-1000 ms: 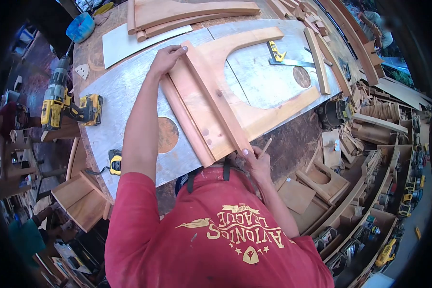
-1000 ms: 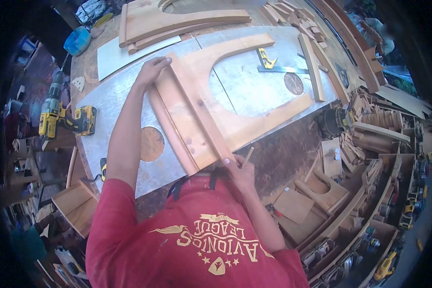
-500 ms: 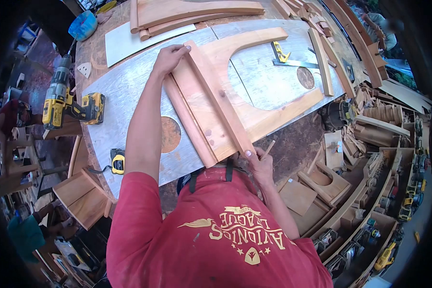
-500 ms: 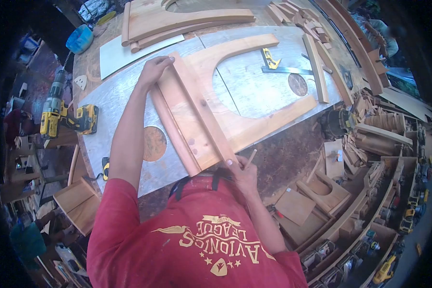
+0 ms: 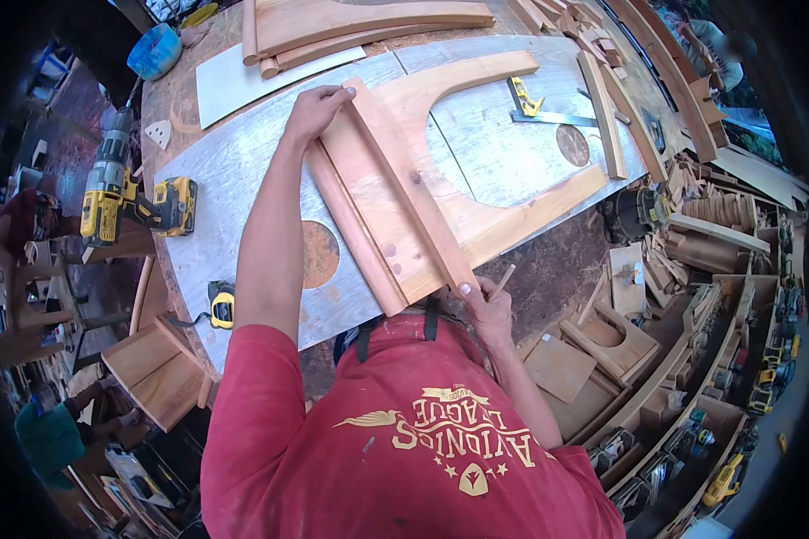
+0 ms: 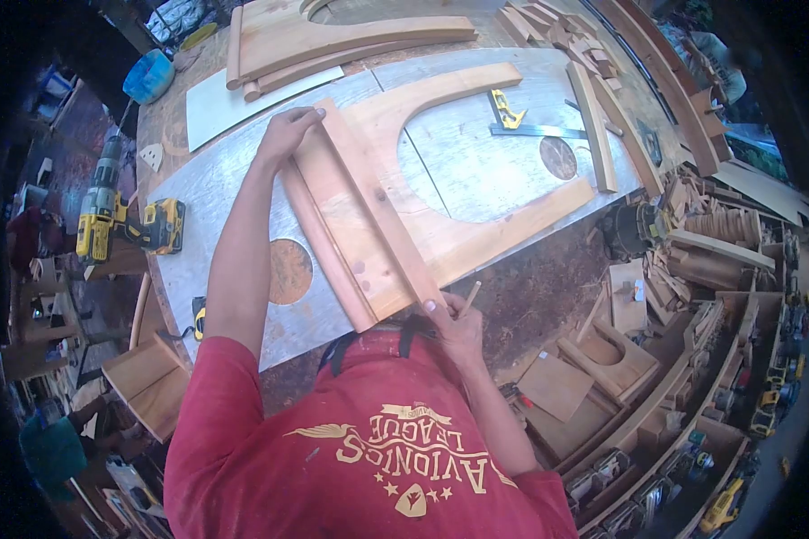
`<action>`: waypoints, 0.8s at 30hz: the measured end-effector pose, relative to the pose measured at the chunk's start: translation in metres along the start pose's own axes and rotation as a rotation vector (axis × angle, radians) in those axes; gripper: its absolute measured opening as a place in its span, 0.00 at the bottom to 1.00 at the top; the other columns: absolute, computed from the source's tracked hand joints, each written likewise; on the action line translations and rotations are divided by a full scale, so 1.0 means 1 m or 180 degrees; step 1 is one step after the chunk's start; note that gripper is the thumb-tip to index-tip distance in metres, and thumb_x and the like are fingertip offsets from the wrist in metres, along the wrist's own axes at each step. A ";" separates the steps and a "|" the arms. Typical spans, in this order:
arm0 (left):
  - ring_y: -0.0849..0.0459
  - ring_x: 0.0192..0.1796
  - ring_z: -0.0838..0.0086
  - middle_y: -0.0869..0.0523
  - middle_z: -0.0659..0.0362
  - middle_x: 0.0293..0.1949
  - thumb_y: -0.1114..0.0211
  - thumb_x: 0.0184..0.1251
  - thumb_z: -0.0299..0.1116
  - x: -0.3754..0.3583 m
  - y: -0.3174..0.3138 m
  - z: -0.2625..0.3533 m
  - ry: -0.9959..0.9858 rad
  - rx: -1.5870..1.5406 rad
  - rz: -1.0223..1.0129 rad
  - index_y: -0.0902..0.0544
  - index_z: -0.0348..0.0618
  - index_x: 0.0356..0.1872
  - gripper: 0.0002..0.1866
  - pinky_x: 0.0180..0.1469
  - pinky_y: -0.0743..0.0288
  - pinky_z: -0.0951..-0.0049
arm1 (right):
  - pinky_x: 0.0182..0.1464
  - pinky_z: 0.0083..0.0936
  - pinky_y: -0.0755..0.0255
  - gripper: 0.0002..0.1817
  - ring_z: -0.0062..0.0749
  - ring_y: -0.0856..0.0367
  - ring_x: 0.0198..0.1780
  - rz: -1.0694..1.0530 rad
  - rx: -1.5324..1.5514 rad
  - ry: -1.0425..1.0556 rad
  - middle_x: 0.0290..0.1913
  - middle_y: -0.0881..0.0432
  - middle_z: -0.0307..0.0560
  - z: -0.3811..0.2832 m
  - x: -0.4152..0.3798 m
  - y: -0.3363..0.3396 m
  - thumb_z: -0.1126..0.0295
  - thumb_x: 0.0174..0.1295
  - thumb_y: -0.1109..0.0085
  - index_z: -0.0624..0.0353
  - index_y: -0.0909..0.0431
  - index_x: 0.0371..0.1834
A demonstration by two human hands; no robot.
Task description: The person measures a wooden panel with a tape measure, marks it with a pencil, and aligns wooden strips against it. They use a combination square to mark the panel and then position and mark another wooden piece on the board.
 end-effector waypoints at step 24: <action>0.15 0.51 0.69 0.10 0.54 0.46 0.28 0.65 0.53 0.002 -0.002 -0.005 0.0034 -0.0045 0.0048 0.13 0.34 0.55 0.31 0.60 0.26 0.70 | 0.47 0.20 0.23 0.25 0.23 0.14 0.43 -0.0003 -0.0286 -0.0027 0.42 0.10 0.49 -0.011 -0.004 -0.001 0.59 0.67 0.31 0.72 0.17 0.54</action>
Point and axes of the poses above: each hand's wrist, its own x-axis towards the middle knuckle, its own y-axis out of the back of the hand, z = x × y, the point moved 8 cm from there along x, towards the middle knuckle
